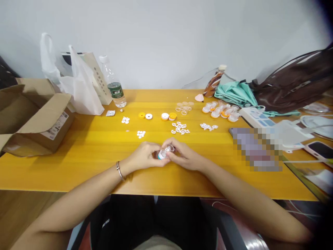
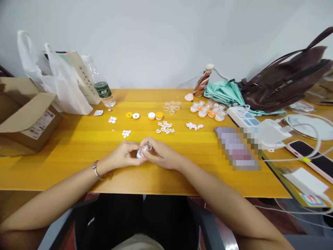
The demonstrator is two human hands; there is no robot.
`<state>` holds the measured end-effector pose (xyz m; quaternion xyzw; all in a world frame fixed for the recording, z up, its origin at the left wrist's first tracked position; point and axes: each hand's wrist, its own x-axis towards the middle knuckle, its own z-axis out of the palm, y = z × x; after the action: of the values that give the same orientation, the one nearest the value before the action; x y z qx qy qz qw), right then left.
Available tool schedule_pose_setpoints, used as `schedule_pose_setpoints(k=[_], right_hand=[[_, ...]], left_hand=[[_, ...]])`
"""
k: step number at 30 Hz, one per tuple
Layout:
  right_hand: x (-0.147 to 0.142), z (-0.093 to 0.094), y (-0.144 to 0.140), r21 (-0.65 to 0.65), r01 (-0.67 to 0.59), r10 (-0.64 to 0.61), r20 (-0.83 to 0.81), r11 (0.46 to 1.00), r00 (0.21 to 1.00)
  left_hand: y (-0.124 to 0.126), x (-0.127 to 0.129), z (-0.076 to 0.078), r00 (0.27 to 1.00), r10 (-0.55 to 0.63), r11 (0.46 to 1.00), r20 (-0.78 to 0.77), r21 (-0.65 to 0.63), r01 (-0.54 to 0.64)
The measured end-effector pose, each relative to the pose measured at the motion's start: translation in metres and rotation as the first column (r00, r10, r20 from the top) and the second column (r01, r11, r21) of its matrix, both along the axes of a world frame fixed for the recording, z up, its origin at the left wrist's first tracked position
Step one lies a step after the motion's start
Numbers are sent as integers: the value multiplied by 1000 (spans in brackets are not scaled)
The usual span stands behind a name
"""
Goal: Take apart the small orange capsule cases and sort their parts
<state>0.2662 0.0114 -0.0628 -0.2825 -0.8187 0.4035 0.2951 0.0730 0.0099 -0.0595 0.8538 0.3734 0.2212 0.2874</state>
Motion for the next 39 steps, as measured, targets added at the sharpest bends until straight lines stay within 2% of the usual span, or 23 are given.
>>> schedule_pose_setpoints(k=[2, 5, 7, 10, 13, 15, 17, 19, 21, 24, 26, 29, 33, 37, 39], right_hand=[[2, 1, 1, 84, 12, -11, -17, 996, 1000], [1, 0, 2, 0, 114, -114, 4, 994, 994], [0, -1, 2, -51, 131, -129, 27, 990, 991], [-2, 0, 2, -17, 157, -156, 19, 987, 988], [-3, 3, 0, -89, 143, -136, 73, 986, 988], [-4, 4, -1, -78, 125, -118, 83, 989, 990], [-6, 6, -2, -39, 150, -147, 82, 988, 986], [-7, 8, -3, -63, 176, -168, 120, 982, 978], [-9, 11, -4, -94, 152, -137, 154, 984, 979], [-11, 17, -6, -22, 84, -80, 139, 996, 987], [-12, 21, -6, 9, 114, -114, 161, 993, 980], [-12, 28, -5, -9, 167, -161, 223, 986, 961], [-9, 36, -3, 7, 38, -38, 263, 999, 964], [-11, 33, 0, -38, 61, -48, 281, 997, 958], [-13, 29, 1, -82, 28, -5, 265, 996, 964]], left_hand=[[0, 0, 0, 1000, 6, 1000, -4, -25, -7], [1, 0, 0, 1000, 7, 1000, -27, 11, -6], [1, 1, 0, 999, -3, 1000, -35, 28, 4], [2, 1, 0, 999, -5, 999, -39, 47, 7], [3, -1, 0, 1000, -20, 999, -24, 47, 21], [5, -3, -1, 999, -35, 999, -6, 27, 35], [6, -4, -2, 999, -38, 999, 4, 6, 38], [7, -5, -3, 1000, -20, 1000, 11, -1, 20], [8, -6, -3, 1000, -22, 1000, 20, -12, 22], [10, -8, -2, 996, -54, 997, 65, -48, 57], [10, -8, -1, 991, -74, 994, 110, -75, 83], [8, -7, 0, 986, -68, 991, 150, -104, 84], [3, -7, -1, 982, -105, 976, 156, -175, 132], [-3, -10, -7, 985, -126, 964, 119, -219, 150], [-4, -12, -11, 985, -124, 966, 117, -213, 147]])
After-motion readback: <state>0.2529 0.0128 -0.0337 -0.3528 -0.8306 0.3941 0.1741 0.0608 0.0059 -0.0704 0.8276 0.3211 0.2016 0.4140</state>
